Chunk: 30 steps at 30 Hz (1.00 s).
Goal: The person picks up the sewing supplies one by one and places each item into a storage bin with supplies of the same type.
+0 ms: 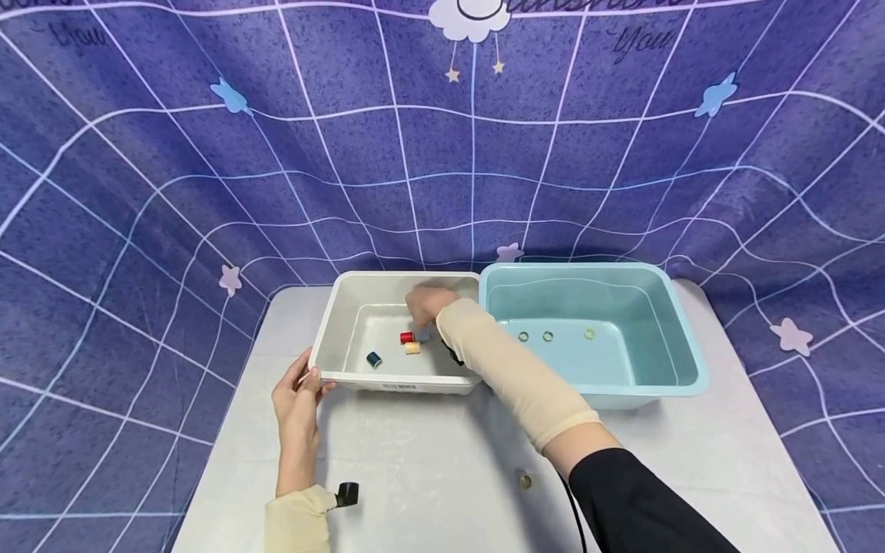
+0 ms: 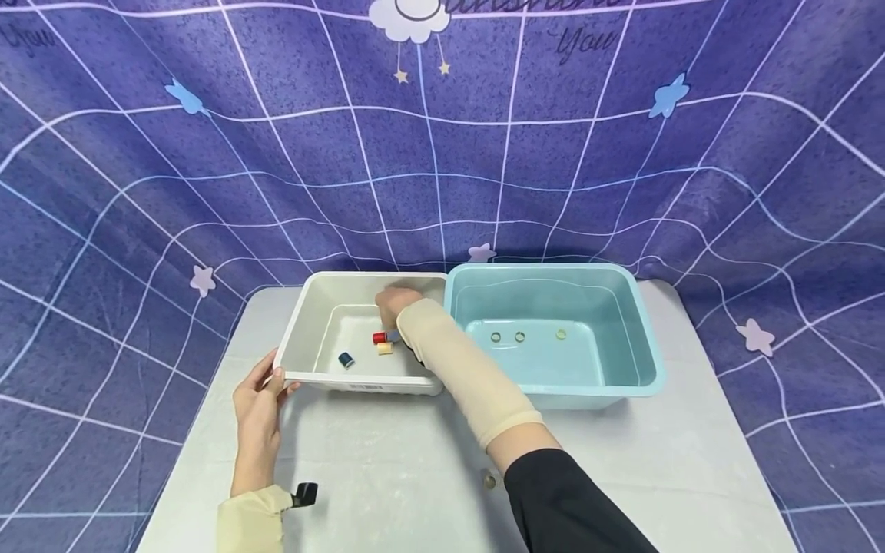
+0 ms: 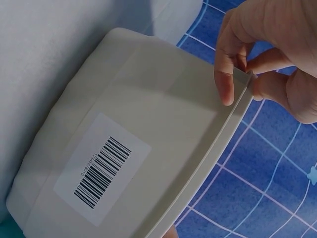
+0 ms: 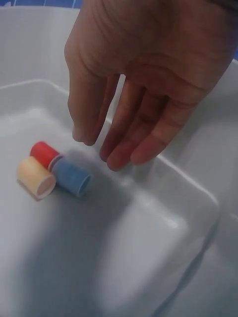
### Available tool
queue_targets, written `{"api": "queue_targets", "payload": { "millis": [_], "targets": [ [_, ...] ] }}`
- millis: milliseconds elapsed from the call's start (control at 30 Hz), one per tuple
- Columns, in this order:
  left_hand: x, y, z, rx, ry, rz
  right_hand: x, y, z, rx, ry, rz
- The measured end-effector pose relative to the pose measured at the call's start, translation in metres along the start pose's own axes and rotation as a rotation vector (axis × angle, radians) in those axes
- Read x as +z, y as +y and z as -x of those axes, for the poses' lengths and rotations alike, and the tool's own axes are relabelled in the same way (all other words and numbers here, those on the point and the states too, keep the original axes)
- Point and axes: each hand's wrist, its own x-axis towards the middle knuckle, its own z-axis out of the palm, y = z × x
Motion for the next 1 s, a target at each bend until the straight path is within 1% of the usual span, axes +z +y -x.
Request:
{"api": "queue_targets", "payload": {
  "millis": [33, 133, 200, 233, 267, 333, 533, 567, 633, 700, 800, 867, 1000],
  "targets": [
    [-0.001, 0.000, 0.000, -0.005, 0.003, 0.001, 0.000, 0.002, -0.001, 0.000, -0.002, -0.011],
    [-0.003, -0.002, 0.000, -0.017, 0.006, 0.003, -0.003, 0.000, 0.008, -0.012, 0.006, -0.011],
    [-0.004, -0.001, 0.001, -0.019, 0.003, 0.003, -0.010, -0.006, 0.022, -0.028, 0.001, 0.011],
    [-0.004, -0.001, 0.001, -0.019, 0.001, 0.007, -0.010, -0.006, 0.025, -0.040, 0.008, 0.024],
    [-0.005, -0.001, 0.001, -0.018, -0.002, 0.013, -0.013, -0.009, 0.032, -0.050, 0.008, 0.038],
    [-0.005, -0.001, 0.002, -0.013, -0.011, 0.015, -0.014, -0.010, 0.036, -0.068, 0.018, 0.051],
    [-0.005, 0.000, 0.002, -0.015, -0.020, 0.031, -0.022, -0.015, 0.048, -0.128, 0.031, 0.033],
    [-0.004, 0.000, 0.002, -0.016, -0.020, 0.036, -0.024, -0.016, 0.050, -0.140, 0.037, 0.034],
    [-0.003, -0.001, 0.001, -0.017, -0.022, 0.041, -0.024, -0.014, 0.046, -0.165, 0.062, 0.040],
    [-0.002, -0.001, 0.001, -0.019, -0.023, 0.043, -0.028, -0.016, 0.053, -0.183, 0.082, 0.042],
    [-0.001, -0.001, 0.001, -0.024, -0.025, 0.043, -0.032, -0.019, 0.066, -0.203, 0.102, 0.029],
    [-0.001, 0.000, 0.001, -0.025, -0.023, 0.039, -0.038, -0.023, 0.083, -0.212, 0.110, 0.019],
    [0.000, 0.000, -0.001, -0.021, -0.016, 0.014, -0.041, -0.024, 0.097, -0.262, 0.138, -0.006]
  ]
}}
